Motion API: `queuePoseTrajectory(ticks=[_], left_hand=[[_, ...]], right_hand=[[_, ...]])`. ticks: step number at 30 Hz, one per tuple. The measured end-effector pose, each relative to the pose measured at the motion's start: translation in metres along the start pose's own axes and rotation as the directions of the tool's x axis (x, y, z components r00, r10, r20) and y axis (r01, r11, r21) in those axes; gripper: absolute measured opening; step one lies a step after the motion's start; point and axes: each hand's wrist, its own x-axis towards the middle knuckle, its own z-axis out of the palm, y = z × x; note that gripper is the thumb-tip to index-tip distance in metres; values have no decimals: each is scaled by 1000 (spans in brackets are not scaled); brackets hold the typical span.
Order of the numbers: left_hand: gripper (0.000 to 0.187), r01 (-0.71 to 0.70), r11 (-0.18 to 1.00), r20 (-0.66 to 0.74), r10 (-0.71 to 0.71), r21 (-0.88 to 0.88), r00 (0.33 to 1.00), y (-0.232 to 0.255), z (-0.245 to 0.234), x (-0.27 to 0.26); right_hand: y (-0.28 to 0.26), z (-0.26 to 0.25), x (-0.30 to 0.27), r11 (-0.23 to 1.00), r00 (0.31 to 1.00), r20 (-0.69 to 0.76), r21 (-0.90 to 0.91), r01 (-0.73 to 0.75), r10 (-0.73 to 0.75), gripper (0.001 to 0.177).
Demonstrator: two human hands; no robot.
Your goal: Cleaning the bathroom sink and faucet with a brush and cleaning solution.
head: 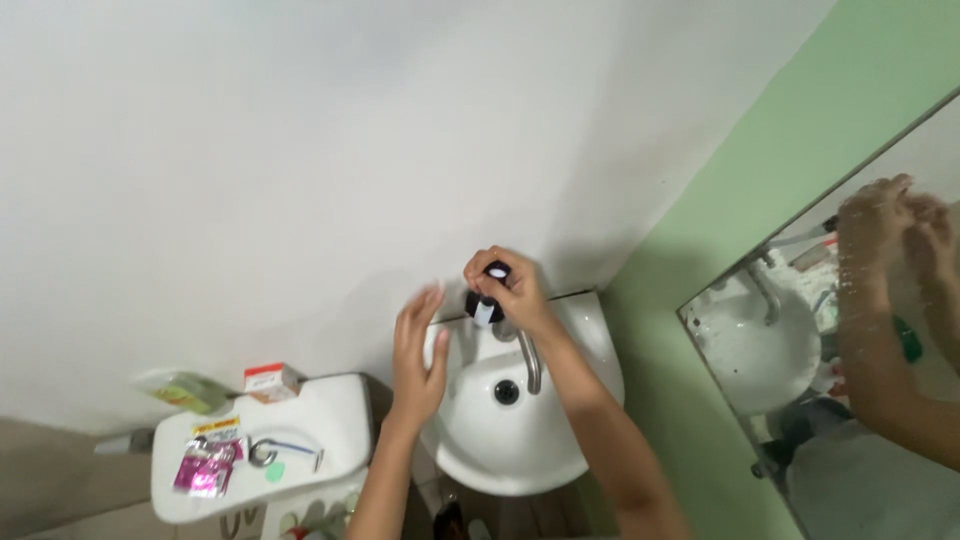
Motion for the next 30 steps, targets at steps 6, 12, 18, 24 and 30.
queuePoseTrajectory(ticks=[6, 12, 18, 24, 30], left_hand=[[30, 263, 962, 24, -262, -76, 965, -37, 17, -61], [29, 441, 889, 175, -419, -119, 891, -35, 21, -88], [29, 527, 844, 170, -507, -98, 845, -50, 33, -104], [29, 493, 855, 191, -463, -160, 866, -54, 44, -96], [22, 510, 836, 251, -460, -200, 852, -73, 57, -103]], right_hand=[[26, 16, 5, 913, 984, 2, -373, 166, -178, 16], [-27, -47, 15, 912, 957, -38, -315, 263, -289, 26], [-4, -66, 38, 856, 921, -109, -423, 297, -374, 35], [48, -122, 26, 969, 891, -383, -45, 244, -242, 31], [13, -135, 9, 831, 877, -451, 416, 370, -165, 38]])
